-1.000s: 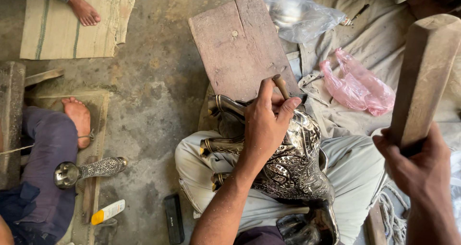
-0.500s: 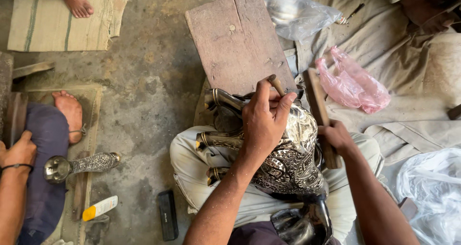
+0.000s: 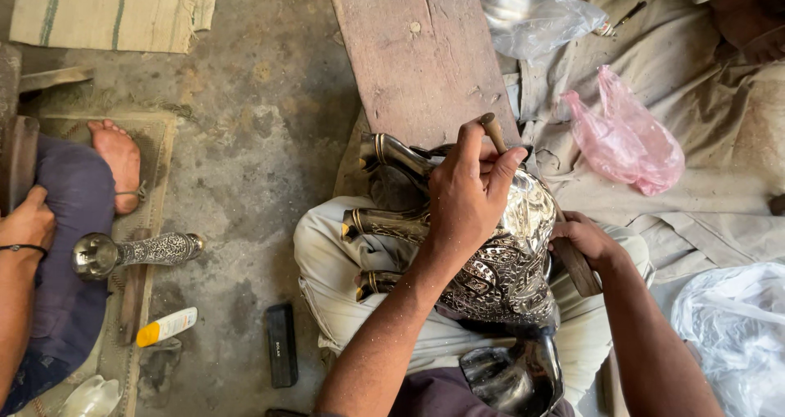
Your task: The person uses a wooden mallet and metal chisel to engrave decorative patterns into a silver-colored metal elephant figurine. They repeatedly strike the chisel to create fine details on the figurine's surface.
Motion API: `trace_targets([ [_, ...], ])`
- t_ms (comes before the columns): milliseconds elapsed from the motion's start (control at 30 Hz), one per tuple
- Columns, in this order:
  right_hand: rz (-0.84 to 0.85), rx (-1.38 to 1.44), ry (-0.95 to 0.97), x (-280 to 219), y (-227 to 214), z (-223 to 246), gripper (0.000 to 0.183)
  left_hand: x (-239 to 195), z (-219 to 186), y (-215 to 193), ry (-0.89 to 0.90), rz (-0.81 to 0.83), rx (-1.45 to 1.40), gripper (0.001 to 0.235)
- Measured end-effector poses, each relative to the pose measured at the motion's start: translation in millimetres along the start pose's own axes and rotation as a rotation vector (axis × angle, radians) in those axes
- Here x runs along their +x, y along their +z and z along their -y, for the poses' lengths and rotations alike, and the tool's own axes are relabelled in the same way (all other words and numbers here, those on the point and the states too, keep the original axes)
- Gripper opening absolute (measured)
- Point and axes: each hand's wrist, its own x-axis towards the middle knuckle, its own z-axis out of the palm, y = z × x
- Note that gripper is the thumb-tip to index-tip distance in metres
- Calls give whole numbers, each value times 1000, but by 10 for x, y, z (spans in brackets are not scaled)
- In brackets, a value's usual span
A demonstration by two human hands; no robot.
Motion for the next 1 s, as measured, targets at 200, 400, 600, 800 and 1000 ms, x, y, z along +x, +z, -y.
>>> trace_targets([
  [200,-269,-377,-1,-376,79,563,44,48,-47,-53,-85,15,-69,29],
  [400,-661,-551,29,-1226,115,1515,55,129,-114,-139,-109,-9,-54,39],
  [600,-717,-799,-690,-1916,394,2405,45,117,-92,-49,-25,59,91,38],
  [800,-922,-1352,-1062,-2165,938,3213,60,98,-76,-1,81,35,152,37],
  [1000,-733,-1797,-414,-1966,958,3404,18,84,-56,38,79,34,155,34],
])
